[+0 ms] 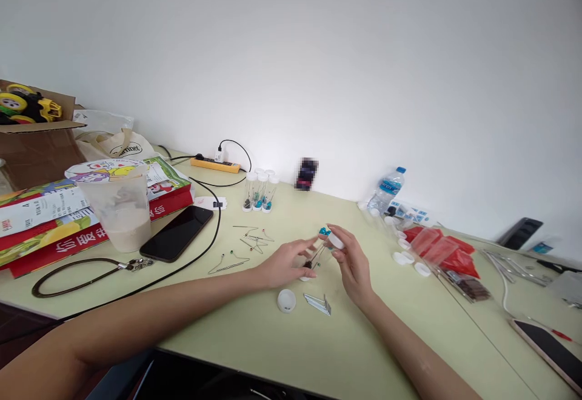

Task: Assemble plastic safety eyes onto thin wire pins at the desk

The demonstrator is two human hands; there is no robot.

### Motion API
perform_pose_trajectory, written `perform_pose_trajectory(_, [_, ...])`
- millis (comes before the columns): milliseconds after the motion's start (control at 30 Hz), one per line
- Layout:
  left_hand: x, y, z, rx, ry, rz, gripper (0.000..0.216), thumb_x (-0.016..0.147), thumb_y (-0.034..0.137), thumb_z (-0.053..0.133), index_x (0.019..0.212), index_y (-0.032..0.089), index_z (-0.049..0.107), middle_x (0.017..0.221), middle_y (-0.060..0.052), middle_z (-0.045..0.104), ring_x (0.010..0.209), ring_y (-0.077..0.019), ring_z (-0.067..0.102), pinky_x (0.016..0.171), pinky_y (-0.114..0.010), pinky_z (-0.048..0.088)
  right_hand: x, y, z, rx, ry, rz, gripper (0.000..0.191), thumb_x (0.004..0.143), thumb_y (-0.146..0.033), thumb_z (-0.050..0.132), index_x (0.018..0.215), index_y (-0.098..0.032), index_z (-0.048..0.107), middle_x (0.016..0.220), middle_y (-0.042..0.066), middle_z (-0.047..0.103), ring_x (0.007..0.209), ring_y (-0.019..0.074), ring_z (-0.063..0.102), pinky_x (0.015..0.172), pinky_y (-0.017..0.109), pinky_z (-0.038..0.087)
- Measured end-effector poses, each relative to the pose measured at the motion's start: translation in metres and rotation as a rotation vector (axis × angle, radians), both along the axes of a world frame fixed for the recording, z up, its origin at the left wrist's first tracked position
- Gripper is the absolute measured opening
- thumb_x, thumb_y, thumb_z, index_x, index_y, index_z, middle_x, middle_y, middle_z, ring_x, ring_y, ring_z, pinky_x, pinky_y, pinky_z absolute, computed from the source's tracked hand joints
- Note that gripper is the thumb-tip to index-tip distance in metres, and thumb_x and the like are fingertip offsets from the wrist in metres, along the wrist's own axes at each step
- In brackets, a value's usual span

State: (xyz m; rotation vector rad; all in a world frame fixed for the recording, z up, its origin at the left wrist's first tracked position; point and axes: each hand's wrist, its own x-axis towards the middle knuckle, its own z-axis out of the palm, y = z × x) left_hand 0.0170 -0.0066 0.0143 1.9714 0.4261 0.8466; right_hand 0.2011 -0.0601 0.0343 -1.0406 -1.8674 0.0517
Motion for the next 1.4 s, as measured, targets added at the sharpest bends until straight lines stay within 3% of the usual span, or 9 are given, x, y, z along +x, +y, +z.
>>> perform_pose_trajectory(67, [0.000,-0.007,0.010,0.056,-0.075,0.058,0.093,0.068,0.036,0.070,0.140,0.034,0.010,0.136,-0.008,0.036,0.112,-0.0237,0.048,0.093,-0.040,0.040,-0.004,-0.002,0.001,0.066,-0.065,-0.017,0.036,0.092,-0.026,0.037,0.128,-0.030,0.039,0.127,0.008,0.047,0.119,0.0252,0.044,0.094,0.048,0.041])
perform_pose_trajectory(100, [-0.001,-0.011,0.016,0.107,-0.099,0.075,0.094,0.069,0.036,0.069,0.140,0.036,0.007,0.140,-0.008,0.031,0.116,-0.0247,0.045,0.095,-0.042,0.037,-0.006,-0.003,0.001,0.081,-0.099,-0.006,0.037,0.092,-0.025,0.037,0.129,-0.030,0.038,0.127,0.008,0.048,0.121,0.0251,0.041,0.096,0.049,0.039])
perform_pose_trajectory(233, [-0.002,-0.021,0.031,0.269,-0.113,0.053,0.079,0.075,0.029,0.064,0.138,0.037,0.017,0.139,-0.006,0.031,0.121,-0.0239,0.039,0.099,-0.042,0.036,-0.015,-0.007,-0.001,0.105,-0.185,-0.011,0.044,0.090,-0.018,0.039,0.132,-0.031,0.034,0.132,0.008,0.037,0.123,0.0250,0.038,0.096,0.049,0.040])
perform_pose_trajectory(333, [-0.001,-0.024,0.028,0.273,-0.159,0.083,0.067,0.079,0.023,0.058,0.136,0.037,0.025,0.133,-0.004,0.038,0.119,-0.0215,0.040,0.099,-0.040,0.038,-0.016,-0.007,-0.006,0.151,-0.220,-0.053,0.048,0.088,-0.014,0.042,0.131,-0.033,0.033,0.129,0.009,0.033,0.119,0.0249,0.041,0.093,0.047,0.043])
perform_pose_trajectory(467, [0.000,-0.026,0.020,0.260,-0.218,0.057,0.056,0.085,0.018,0.048,0.135,0.035,0.028,0.125,-0.004,0.044,0.107,-0.0166,0.049,0.094,-0.036,0.044,-0.012,-0.008,-0.010,0.218,-0.264,-0.055,0.056,0.086,-0.015,0.047,0.135,-0.032,0.026,0.125,0.011,0.040,0.116,0.0267,0.043,0.090,0.050,0.043])
perform_pose_trajectory(667, [0.003,-0.029,0.014,0.172,-0.317,0.101,0.052,0.084,0.020,0.049,0.132,0.035,0.033,0.139,-0.003,0.029,0.109,-0.0175,0.049,0.093,-0.037,0.046,-0.011,-0.008,-0.007,0.220,-0.244,-0.137,0.049,0.086,-0.022,0.051,0.131,-0.032,0.033,0.127,0.010,0.040,0.116,0.0271,0.045,0.091,0.048,0.044])
perform_pose_trajectory(800, [0.004,-0.025,0.012,0.140,-0.329,0.098,0.049,0.083,0.021,0.053,0.128,0.033,0.038,0.138,-0.004,0.034,0.114,-0.0195,0.047,0.092,-0.036,0.047,-0.013,-0.007,-0.004,0.191,-0.245,-0.088,0.050,0.088,-0.021,0.048,0.133,-0.031,0.030,0.126,0.010,0.043,0.119,0.0263,0.043,0.095,0.049,0.041])
perform_pose_trajectory(1100, [0.003,-0.022,0.008,0.129,-0.381,0.052,0.040,0.081,0.018,0.056,0.116,0.029,0.042,0.137,-0.006,0.037,0.103,-0.0158,0.055,0.087,-0.035,0.048,-0.012,-0.007,-0.003,0.193,-0.256,-0.039,0.052,0.086,-0.016,0.050,0.132,-0.032,0.031,0.127,0.010,0.043,0.117,0.0255,0.044,0.094,0.049,0.042])
perform_pose_trajectory(1400, [0.002,-0.017,0.007,0.154,-0.377,0.031,0.042,0.081,0.017,0.057,0.118,0.030,0.043,0.135,-0.006,0.037,0.107,-0.0169,0.053,0.086,-0.034,0.049,-0.012,-0.006,-0.001,0.196,-0.242,-0.024,0.049,0.086,-0.017,0.051,0.130,-0.031,0.034,0.123,0.010,0.045,0.115,0.0254,0.046,0.091,0.048,0.044])
